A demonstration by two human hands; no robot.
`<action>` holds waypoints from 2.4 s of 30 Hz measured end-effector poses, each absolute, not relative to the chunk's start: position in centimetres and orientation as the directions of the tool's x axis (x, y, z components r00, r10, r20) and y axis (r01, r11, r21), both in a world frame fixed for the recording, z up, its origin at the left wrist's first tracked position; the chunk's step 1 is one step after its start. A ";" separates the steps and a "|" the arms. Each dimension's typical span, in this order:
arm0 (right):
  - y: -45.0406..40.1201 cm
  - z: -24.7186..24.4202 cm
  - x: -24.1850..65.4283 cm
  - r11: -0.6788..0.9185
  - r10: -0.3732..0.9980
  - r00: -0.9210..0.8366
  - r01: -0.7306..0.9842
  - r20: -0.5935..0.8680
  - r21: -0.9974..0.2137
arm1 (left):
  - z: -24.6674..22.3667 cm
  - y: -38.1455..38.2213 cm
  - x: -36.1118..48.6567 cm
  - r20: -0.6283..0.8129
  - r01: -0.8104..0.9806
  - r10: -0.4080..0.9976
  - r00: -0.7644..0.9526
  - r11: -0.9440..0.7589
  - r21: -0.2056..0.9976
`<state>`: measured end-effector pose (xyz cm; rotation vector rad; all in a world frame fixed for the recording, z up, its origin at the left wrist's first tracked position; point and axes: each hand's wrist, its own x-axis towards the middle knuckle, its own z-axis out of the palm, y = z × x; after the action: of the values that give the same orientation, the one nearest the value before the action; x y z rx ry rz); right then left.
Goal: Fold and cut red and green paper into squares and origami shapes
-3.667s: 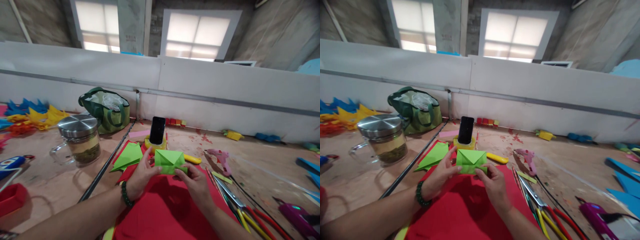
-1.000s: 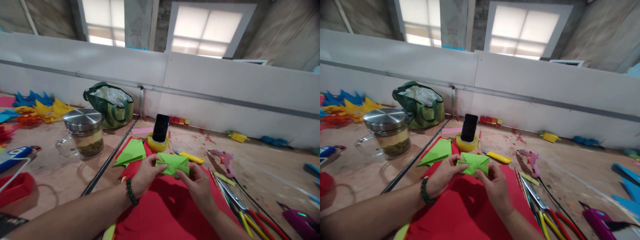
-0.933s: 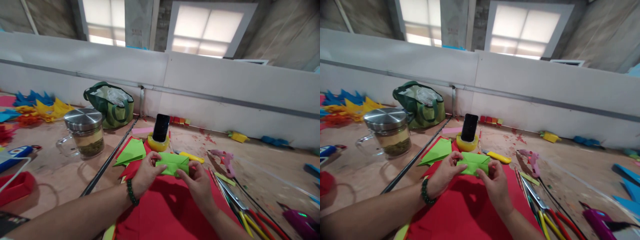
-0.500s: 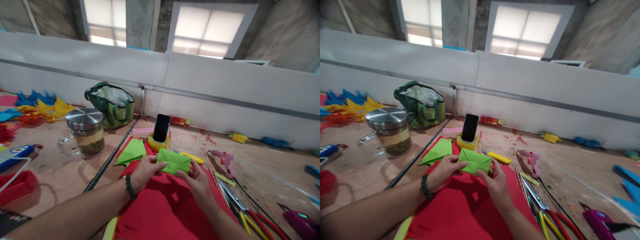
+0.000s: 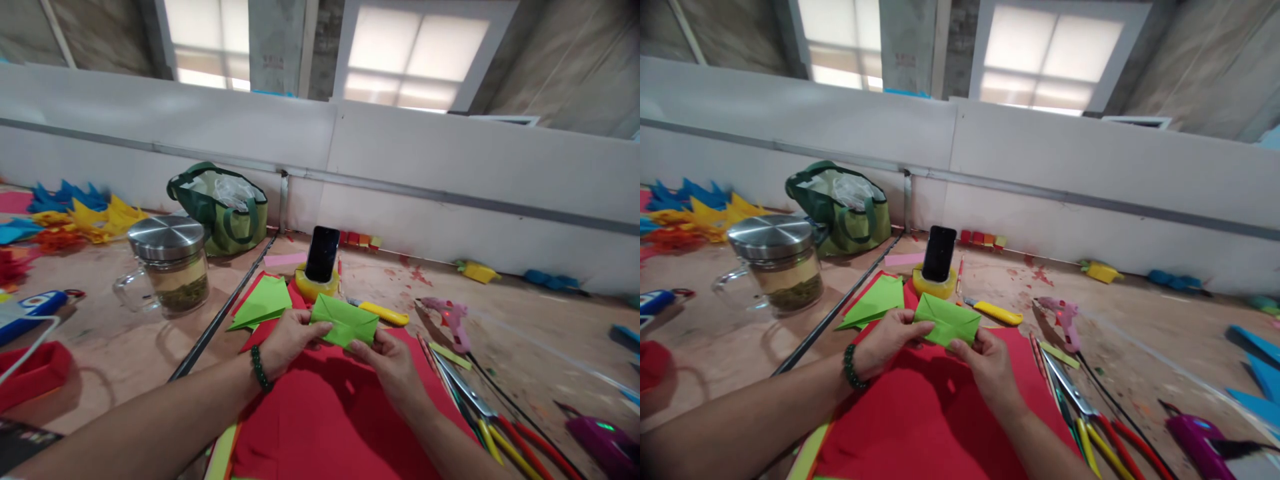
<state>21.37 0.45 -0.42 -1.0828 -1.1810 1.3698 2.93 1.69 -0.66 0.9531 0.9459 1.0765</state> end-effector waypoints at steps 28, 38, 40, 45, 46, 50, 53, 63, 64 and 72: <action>1.1 -1.2 22.5 0.075 0.990 -0.119 -0.009 0.076 -0.997 | 0.1 2.5 0.8 -0.387 -0.185 0.803 0.454 0.510 0.840; 0.8 -0.2 23.1 -0.015 0.968 -0.249 0.037 -0.024 -0.999 | 0.5 3.6 -1.7 -0.321 0.000 0.566 0.759 0.493 0.870; 0.7 0.0 23.1 -0.066 0.962 -0.264 0.001 -0.064 -0.998 | 0.5 3.7 -2.1 -0.300 0.008 0.529 0.794 0.483 0.875; 0.9 0.1 23.2 -0.143 0.962 -0.241 -0.056 -0.126 -0.988 | 0.4 4.0 -2.5 -0.267 0.015 0.472 0.840 0.472 0.882; 1.0 0.1 23.2 -0.148 0.965 -0.228 -0.063 -0.130 -0.987 | 0.4 4.1 -2.4 -0.248 -0.005 0.480 0.842 0.466 0.885; 1.1 -0.2 23.1 -0.142 0.966 -0.225 -0.048 -0.128 -0.989 | 0.3 3.5 -1.2 -0.201 -0.122 0.638 0.744 0.424 0.897; 1.0 -0.5 22.6 -0.119 0.961 -0.255 -0.023 -0.109 -0.993 | -0.2 2.6 0.5 -0.252 -0.128 0.771 0.585 0.394 0.910; -0.2 0.4 22.1 0.068 0.989 -0.134 -0.014 0.069 -0.998 | -0.6 2.8 1.2 -0.318 -0.295 0.863 0.393 0.446 0.845; -0.1 0.3 22.2 0.076 0.986 -0.144 -0.016 0.078 -0.997 | -0.5 2.8 1.1 -0.314 -0.298 0.865 0.391 0.442 0.846; 0.8 -0.6 22.6 0.056 0.975 -0.216 -0.014 0.058 -0.998 | -0.4 2.3 1.7 -0.249 -0.309 0.905 0.345 0.360 0.880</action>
<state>22.62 0.78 -0.62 -1.0498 -1.3878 1.3271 1.74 2.28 -0.37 0.8404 0.8618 0.9213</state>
